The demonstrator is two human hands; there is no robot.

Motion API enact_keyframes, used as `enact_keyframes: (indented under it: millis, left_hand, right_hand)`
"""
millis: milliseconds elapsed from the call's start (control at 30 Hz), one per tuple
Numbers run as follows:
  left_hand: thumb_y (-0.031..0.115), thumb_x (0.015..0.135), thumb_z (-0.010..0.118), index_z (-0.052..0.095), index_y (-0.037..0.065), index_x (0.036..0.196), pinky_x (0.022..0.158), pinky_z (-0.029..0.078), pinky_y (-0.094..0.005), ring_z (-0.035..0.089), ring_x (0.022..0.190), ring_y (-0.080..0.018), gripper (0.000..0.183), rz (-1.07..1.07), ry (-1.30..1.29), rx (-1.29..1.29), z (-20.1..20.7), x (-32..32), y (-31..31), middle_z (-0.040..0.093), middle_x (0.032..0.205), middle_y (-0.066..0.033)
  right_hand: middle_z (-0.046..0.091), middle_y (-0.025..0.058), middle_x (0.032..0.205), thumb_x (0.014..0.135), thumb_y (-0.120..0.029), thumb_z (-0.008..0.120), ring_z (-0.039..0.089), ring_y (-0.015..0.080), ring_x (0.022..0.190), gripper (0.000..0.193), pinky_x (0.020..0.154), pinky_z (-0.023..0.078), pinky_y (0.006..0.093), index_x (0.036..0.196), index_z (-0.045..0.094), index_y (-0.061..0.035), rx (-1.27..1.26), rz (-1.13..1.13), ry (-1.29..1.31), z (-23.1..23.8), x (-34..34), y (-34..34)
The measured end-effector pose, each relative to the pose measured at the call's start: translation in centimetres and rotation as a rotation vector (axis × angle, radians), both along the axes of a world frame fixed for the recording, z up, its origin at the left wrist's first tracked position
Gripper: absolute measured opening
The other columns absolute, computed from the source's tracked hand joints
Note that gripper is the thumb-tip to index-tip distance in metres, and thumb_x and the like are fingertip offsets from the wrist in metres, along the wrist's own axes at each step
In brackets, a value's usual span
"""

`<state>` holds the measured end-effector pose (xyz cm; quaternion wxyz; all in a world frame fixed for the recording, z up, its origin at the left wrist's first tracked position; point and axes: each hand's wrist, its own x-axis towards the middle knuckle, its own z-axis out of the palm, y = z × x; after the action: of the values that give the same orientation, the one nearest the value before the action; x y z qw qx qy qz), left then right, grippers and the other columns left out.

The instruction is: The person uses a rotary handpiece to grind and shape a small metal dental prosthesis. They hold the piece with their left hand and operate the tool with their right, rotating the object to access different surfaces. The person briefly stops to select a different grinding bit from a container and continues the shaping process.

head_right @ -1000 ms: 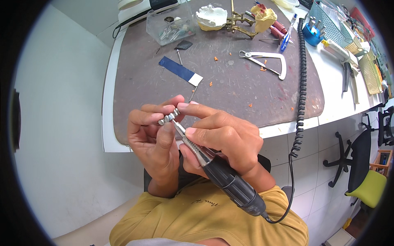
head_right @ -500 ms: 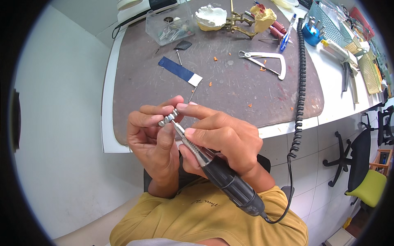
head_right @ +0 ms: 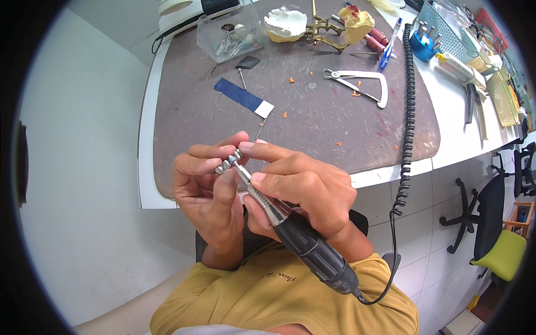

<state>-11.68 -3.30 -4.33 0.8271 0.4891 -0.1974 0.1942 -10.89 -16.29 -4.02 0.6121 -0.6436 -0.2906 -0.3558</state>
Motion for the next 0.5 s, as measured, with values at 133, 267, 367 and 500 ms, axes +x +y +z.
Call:
enact_keyframes:
  millis: [133, 267, 367, 500]
  left_hand:
    - [-0.016, 0.086, 0.061, 0.056, -0.001, 0.104, 0.098, 0.056, -0.0421, 0.062, 0.117, -0.0366, 0.023, -0.001, -0.008, 0.005, -0.06, 0.04, 0.05, 0.062, 0.111, -0.0197]
    - [-0.016, 0.086, 0.061, 0.055, -0.001, 0.104, 0.098, 0.056, -0.0425, 0.062, 0.117, -0.0373, 0.024, -0.010, -0.001, -0.011, 0.10, -0.06, 0.00, 0.062, 0.112, -0.0199]
    - [-0.016, 0.087, 0.060, 0.055, -0.001, 0.104, 0.098, 0.056, -0.0425, 0.062, 0.117, -0.0376, 0.023, -0.008, -0.022, 0.019, 0.06, -0.01, 0.10, 0.062, 0.112, -0.0200]
    - [-0.016, 0.087, 0.060, 0.055, -0.001, 0.104, 0.098, 0.055, -0.0424, 0.061, 0.118, -0.0375, 0.023, -0.015, -0.006, 0.006, -0.04, 0.11, 0.09, 0.062, 0.113, -0.0202]
  right_hand:
    - [0.068, 0.0152, 0.077, 0.077, -0.007, 0.083, 0.074, 0.0365, 0.090, 0.028, 0.080, 0.062, 0.0442, 0.094, 0.062, -0.0004, -0.017, -0.010, 0.035, 0.16, -0.22, -0.14]
    - [0.068, 0.0159, 0.077, 0.077, -0.007, 0.082, 0.074, 0.0365, 0.089, 0.027, 0.081, 0.062, 0.0441, 0.094, 0.062, -0.0001, -0.002, 0.004, -0.001, 0.19, -0.02, -0.03]
    - [0.068, 0.0158, 0.078, 0.077, -0.007, 0.082, 0.074, 0.0365, 0.089, 0.027, 0.080, 0.062, 0.0441, 0.094, 0.062, 0.0000, 0.005, -0.011, 0.007, 0.19, -0.18, 0.03]
    - [0.068, 0.0153, 0.078, 0.077, -0.007, 0.082, 0.074, 0.0365, 0.089, 0.027, 0.081, 0.062, 0.0441, 0.094, 0.062, 0.0001, 0.004, -0.004, 0.017, 0.10, 0.05, -0.03]
